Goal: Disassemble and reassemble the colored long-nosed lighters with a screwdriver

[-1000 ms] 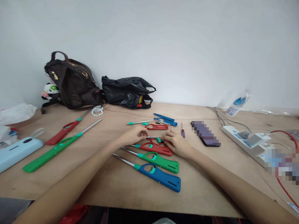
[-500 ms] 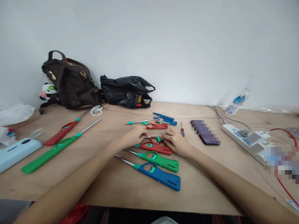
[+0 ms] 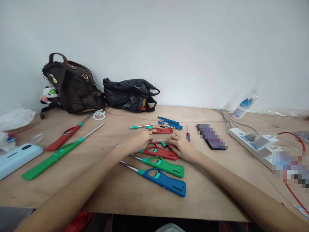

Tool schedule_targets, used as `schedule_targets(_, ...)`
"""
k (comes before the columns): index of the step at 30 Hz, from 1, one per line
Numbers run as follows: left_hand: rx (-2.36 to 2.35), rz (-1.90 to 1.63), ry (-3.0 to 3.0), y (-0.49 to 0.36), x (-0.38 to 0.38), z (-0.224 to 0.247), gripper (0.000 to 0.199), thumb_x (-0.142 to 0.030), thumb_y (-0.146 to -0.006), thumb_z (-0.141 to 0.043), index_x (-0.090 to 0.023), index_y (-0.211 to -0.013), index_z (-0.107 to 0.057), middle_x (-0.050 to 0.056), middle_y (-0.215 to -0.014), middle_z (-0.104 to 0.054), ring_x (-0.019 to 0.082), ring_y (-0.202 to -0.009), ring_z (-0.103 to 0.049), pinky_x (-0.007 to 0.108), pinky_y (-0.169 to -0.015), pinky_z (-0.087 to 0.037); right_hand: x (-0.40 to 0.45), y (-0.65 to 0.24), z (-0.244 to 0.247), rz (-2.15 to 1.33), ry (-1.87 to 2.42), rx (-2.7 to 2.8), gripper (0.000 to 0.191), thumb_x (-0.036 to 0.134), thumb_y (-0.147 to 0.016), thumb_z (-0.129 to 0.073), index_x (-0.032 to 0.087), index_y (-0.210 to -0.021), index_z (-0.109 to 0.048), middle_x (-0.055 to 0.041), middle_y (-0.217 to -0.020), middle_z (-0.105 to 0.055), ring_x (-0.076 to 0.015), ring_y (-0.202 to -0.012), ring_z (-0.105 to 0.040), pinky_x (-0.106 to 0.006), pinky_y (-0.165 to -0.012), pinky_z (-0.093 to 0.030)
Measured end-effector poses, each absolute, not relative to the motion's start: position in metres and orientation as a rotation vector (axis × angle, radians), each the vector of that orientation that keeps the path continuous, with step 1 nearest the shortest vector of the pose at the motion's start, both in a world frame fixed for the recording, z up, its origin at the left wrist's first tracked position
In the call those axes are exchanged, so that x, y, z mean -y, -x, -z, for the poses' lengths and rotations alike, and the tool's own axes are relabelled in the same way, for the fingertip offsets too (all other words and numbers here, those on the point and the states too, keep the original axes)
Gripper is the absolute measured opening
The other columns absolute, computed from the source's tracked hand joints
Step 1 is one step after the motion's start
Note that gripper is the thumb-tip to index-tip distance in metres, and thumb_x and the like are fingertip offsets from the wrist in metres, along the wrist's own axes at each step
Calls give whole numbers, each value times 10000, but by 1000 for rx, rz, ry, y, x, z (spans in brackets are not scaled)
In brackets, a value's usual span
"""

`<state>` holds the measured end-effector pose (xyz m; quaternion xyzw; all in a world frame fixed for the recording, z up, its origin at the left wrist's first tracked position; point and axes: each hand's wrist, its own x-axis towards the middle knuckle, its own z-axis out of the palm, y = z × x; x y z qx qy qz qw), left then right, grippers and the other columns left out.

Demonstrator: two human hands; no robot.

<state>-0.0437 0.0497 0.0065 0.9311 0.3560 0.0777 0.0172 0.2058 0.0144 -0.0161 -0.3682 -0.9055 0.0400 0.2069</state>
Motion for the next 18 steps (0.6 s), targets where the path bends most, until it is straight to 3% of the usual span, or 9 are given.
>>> schedule_targets(10, -1196, 28, -3042, 34, -38, -12, 245, -1, -824, -485, -133, -871, -686, 93, -970, -658, 227, -840, -647, 285, -690, -468, -16, -206, 19, -96, 1033, 2521, 261, 178, -946, -457, 153, -1085, -677, -98, -926, -608, -229, -924, -521, -380, -839, -461)
schedule_targets(18, -1210, -17, -3065, 33, -38, -9, 185, -135, -900, -507, -129, -860, -688, 87, -922, -649, 210, -812, -651, 272, -673, -479, -16, -204, 14, -200, 1059, 2492, 251, 173, -932, -477, 176, -1061, -691, -99, -939, -643, -231, -942, -555, -391, -840, -470)
